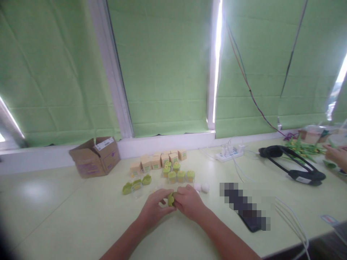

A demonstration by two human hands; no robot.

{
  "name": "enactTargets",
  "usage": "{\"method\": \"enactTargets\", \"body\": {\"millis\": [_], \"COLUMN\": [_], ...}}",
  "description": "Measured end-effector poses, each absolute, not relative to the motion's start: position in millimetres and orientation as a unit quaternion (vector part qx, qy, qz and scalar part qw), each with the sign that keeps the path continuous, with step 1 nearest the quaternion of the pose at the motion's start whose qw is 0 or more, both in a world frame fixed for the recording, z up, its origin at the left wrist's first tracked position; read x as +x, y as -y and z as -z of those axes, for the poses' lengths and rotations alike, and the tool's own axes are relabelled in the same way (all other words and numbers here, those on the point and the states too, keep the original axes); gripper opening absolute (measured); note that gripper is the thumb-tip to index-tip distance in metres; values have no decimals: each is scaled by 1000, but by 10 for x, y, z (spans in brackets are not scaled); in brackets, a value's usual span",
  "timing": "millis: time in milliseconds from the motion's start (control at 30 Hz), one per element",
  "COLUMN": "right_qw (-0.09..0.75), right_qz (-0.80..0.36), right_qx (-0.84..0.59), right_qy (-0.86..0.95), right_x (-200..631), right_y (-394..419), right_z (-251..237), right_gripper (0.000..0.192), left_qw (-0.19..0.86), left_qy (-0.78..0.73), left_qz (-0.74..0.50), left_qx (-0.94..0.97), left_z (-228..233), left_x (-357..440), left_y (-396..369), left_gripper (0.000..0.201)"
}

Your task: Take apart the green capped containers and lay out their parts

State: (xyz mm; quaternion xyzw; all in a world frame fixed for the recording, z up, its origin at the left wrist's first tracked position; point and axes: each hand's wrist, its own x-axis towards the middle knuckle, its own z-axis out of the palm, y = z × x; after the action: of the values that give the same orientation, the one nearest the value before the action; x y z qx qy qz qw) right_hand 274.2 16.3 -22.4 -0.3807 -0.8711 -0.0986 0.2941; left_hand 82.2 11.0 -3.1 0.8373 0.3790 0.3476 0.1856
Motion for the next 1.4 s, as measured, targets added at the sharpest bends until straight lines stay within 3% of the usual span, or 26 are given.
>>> {"method": "enactTargets", "body": {"millis": [233,1033,1400], "right_qw": [267,268,241], "right_qz": [73,104,89], "right_qx": [-372,-368,-371], "right_qy": [886,884,892], "right_x": [2757,2770,2784], "right_y": [-163,-169,-162], "right_z": [204,174,167], "right_gripper": [9,12,2], "left_qw": [144,166,158], "left_qy": [-384,-390,-409], "left_qz": [-332,-296,-291], "left_qx": [849,856,850], "left_z": [69,-11,27], "left_x": [829,842,828], "left_y": [-94,-78,-100], "left_gripper": [52,50,53]}}
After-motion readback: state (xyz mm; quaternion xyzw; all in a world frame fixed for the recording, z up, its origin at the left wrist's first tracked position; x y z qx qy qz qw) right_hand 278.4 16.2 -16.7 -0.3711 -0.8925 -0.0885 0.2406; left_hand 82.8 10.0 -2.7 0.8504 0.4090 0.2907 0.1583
